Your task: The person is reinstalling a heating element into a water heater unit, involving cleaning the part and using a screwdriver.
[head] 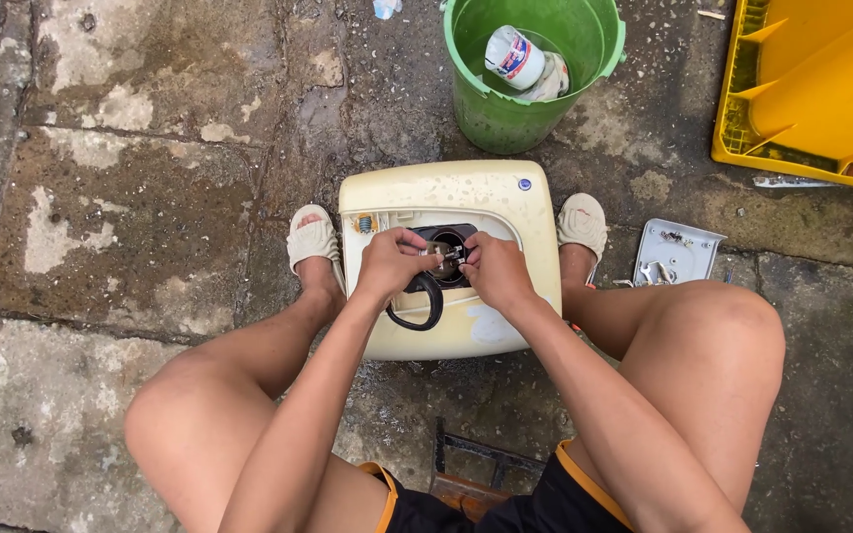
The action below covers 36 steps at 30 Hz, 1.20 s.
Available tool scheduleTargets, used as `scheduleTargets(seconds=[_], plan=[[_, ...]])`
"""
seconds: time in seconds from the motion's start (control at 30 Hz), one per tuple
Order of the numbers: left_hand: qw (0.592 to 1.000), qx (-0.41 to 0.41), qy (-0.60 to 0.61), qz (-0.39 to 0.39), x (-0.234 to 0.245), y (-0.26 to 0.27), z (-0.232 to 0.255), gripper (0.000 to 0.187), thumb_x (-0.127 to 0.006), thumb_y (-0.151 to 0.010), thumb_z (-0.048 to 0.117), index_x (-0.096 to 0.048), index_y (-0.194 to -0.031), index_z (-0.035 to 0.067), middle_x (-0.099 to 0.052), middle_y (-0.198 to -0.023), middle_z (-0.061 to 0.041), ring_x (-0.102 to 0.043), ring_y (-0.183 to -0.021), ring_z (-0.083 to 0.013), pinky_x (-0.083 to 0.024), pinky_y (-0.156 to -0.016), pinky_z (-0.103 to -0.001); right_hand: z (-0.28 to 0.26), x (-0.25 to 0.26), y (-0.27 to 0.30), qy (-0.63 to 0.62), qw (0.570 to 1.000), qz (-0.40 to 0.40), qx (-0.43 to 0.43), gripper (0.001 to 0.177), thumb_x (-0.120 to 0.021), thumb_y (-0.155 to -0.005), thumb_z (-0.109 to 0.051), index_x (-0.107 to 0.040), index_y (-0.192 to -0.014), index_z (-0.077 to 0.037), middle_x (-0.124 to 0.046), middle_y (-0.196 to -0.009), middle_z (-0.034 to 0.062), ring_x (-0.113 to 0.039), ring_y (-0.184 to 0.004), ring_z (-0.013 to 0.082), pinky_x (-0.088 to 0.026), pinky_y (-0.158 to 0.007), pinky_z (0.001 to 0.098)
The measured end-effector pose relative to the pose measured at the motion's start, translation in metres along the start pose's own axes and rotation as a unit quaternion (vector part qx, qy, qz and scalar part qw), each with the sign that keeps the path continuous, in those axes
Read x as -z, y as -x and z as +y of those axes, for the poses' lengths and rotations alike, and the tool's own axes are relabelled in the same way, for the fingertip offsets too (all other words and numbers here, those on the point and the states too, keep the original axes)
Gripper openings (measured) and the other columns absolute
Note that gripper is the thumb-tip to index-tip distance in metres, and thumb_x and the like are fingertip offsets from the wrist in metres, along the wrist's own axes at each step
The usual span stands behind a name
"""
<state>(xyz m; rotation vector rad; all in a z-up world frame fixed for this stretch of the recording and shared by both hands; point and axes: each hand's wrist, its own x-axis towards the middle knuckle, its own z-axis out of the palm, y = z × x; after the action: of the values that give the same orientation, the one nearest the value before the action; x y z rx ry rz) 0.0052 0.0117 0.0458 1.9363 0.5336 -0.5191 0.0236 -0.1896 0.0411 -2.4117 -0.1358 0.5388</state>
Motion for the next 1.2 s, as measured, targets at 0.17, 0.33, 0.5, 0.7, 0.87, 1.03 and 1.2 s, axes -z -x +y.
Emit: scheduleTargets(seconds=[0.17,0.33,0.5,0.7,0.87,1.03,1.2], plan=[[0.997,0.047,0.066,-0.009,-0.006,-0.014,-0.012,0.054,-0.090,-0.072,0.025,-0.070,-0.119,0.006,-0.074,-0.107,-0.019,-0.071,-0.102,-0.0308,-0.058,-0.082,-0.043,-0.018,0.031,0.006,0.004,1.000,-0.016,0.002,0.040,-0.080,-0.081,-0.003,-0.071,-0.121,-0.002,-0.077,-0.096,0.0135,-0.078,-0.090,0.0281,-0.062,-0.084,0.0444],[0.973,0.058,0.224,-0.010,0.004,0.003,0.019,0.046,-0.078,-0.079,0.013,-0.069,-0.123,0.003,-0.070,-0.095,-0.015,-0.064,-0.065,-0.0138,-0.046,-0.043,-0.016,-0.055,0.099,0.026,-0.021,1.000,0.007,0.011,0.035,-0.076,-0.083,-0.001,-0.073,-0.117,-0.005,-0.078,-0.101,0.0163,-0.077,-0.096,0.0334,-0.061,-0.085,0.0467],[0.957,0.037,0.285,-0.050,0.000,-0.013,0.038,0.040,-0.069,-0.087,0.008,-0.063,-0.126,0.000,-0.066,-0.084,-0.014,-0.066,-0.054,-0.0143,-0.036,-0.036,-0.011,-0.071,0.135,0.038,-0.044,0.998,0.035,0.034,0.034,-0.076,-0.083,-0.002,-0.074,-0.118,-0.005,-0.078,-0.100,0.0151,-0.076,-0.095,0.0323,-0.061,-0.084,0.0450],[0.942,0.014,0.326,-0.079,-0.017,-0.035,0.085,0.035,-0.066,-0.088,0.003,-0.061,-0.123,0.007,-0.065,-0.080,-0.017,-0.073,-0.058,-0.0220,-0.032,-0.034,-0.009,-0.056,0.129,0.033,-0.058,0.997,0.031,0.027,0.034,-0.079,-0.083,-0.007,-0.074,-0.117,-0.004,-0.078,-0.100,0.0156,-0.077,-0.092,0.0306,-0.062,-0.081,0.0425],[0.913,0.077,0.398,-0.051,-0.003,-0.058,0.102,0.023,-0.061,-0.094,0.003,-0.066,-0.114,-0.007,-0.063,-0.081,-0.018,-0.075,-0.063,-0.0210,-0.028,-0.036,-0.003,-0.054,0.088,0.029,-0.065,0.991,-0.103,-0.063,0.049,-0.080,-0.082,-0.022,-0.070,-0.123,0.003,-0.079,-0.104,0.0176,-0.079,-0.073,0.0189,-0.063,-0.081,0.0336],[0.816,0.110,0.567,0.013,0.000,-0.098,0.074,0.007,-0.058,-0.084,-0.010,-0.058,-0.091,-0.011,-0.058,-0.073,-0.018,-0.077,-0.073,-0.0378,-0.030,-0.031,-0.006,-0.024,0.026,0.005,-0.271,0.953,-0.125,-0.060,0.051,-0.074,-0.093,-0.018,-0.059,-0.129,0.015,-0.068,-0.112,0.0301,-0.077,-0.077,0.0274,-0.067,-0.060,0.0314],[0.807,0.106,0.579,0.047,0.007,-0.069,0.096,0.007,-0.062,-0.083,-0.009,-0.056,-0.086,-0.012,-0.062,-0.070,-0.022,-0.078,-0.072,-0.0377,-0.029,-0.031,-0.007,-0.018,0.011,-0.012,-0.246,0.955,-0.153,-0.057,0.028,-0.061,-0.101,-0.021,-0.068,-0.109,0.005,-0.073,-0.082,0.0180,-0.074,-0.059,0.0225,-0.064,-0.052,0.0297]])
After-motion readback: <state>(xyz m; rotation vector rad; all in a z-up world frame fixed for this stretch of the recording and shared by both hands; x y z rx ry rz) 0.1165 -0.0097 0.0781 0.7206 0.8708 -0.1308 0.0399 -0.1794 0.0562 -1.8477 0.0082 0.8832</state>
